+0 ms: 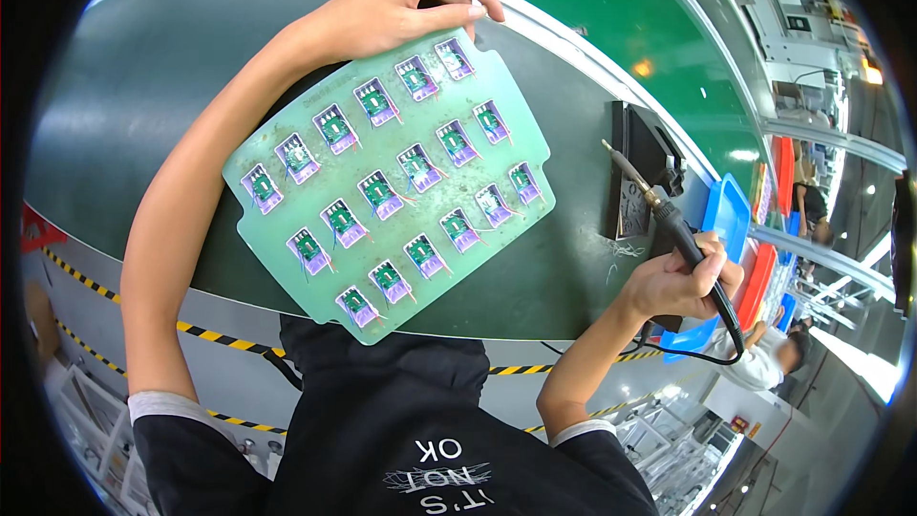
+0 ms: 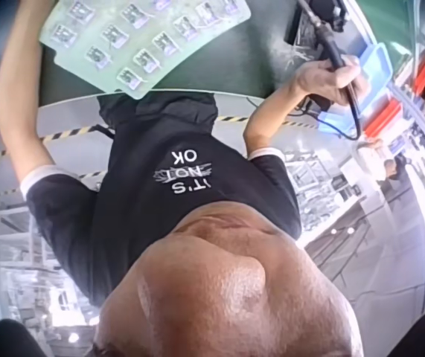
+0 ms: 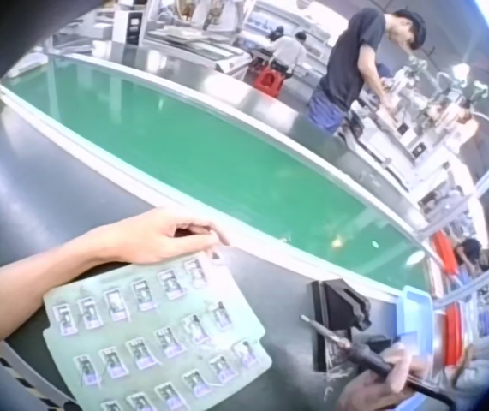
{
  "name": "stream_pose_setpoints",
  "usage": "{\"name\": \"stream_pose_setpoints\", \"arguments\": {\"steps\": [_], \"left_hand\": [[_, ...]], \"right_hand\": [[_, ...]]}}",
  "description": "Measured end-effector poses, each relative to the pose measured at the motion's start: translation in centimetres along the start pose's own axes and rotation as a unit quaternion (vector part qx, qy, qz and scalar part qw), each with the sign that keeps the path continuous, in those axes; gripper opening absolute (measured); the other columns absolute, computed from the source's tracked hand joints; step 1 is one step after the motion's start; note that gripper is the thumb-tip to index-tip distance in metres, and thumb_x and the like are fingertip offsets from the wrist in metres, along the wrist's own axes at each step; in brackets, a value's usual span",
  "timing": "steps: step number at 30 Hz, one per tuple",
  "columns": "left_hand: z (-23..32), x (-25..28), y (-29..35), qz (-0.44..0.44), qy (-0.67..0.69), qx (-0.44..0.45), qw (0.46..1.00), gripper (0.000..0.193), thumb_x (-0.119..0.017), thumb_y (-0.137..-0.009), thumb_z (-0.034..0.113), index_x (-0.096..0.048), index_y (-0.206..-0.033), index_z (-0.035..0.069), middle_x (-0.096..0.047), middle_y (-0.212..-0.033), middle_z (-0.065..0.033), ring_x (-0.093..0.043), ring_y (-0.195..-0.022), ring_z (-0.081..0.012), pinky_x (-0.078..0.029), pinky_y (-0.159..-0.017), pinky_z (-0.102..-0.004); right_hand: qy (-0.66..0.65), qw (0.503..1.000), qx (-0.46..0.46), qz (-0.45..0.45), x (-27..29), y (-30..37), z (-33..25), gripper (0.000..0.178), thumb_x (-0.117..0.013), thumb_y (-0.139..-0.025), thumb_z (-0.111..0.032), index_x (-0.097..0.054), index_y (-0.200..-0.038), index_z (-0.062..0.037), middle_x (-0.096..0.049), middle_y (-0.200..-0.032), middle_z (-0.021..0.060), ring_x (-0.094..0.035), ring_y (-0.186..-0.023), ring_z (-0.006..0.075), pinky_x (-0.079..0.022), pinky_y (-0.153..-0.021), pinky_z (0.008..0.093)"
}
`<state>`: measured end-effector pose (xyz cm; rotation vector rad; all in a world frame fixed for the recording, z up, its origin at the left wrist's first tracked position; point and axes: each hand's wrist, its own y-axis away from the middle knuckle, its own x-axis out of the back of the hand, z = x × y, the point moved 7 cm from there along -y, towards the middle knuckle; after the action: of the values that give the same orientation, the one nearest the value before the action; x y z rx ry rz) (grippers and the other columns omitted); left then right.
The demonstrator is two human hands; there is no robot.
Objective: Soldering electronic components onto a printed circuit board using a soldering iron at an assembly station.
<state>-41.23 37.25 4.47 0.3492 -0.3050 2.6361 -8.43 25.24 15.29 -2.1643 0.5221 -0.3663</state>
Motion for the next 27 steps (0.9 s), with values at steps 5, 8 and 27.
{"name": "stream_pose_setpoints", "arguments": {"steps": [5,8,27], "left_hand": [[-0.2,-0.1,0.1,-0.006,-0.008,-0.007,1.000,0.025,-0.052,-0.105,0.022,-0.066,-0.118,0.006,-0.062,-0.081,0.0007,-0.056,-0.076,-0.0047,-0.044,-0.069,-0.0228],[-0.3,-0.2,0.1,-0.007,0.001,-0.004,1.000,0.025,-0.052,-0.105,0.022,-0.065,-0.118,0.006,-0.062,-0.082,0.0006,-0.056,-0.076,-0.0049,-0.044,-0.069,-0.0230],[0.3,-0.1,0.9,0.041,0.039,0.015,0.998,0.048,-0.048,-0.105,0.017,-0.038,-0.151,0.008,-0.065,-0.082,-0.0017,-0.059,-0.082,-0.0076,-0.045,-0.081,-0.0250]], "right_hand": [[0.029,0.999,-0.019,0.018,-0.3,0.2,-0.2,0.028,-0.055,-0.090,-0.012,-0.041,-0.067,-0.0099,-0.036,-0.048,0.0004,-0.030,-0.044,0.0071,-0.029,-0.055,0.0260],[0.030,0.999,-0.018,0.020,-0.4,0.2,-0.3,0.027,-0.055,-0.090,-0.011,-0.041,-0.067,-0.0097,-0.037,-0.049,0.0007,-0.030,-0.044,0.0071,-0.028,-0.055,0.0260],[-0.134,0.987,-0.018,-0.092,-7.9,-1.5,-1.3,0.018,-0.056,-0.094,-0.009,-0.048,-0.080,-0.0008,-0.053,-0.054,0.0097,-0.037,-0.040,0.0070,-0.026,-0.041,0.0229]]}}
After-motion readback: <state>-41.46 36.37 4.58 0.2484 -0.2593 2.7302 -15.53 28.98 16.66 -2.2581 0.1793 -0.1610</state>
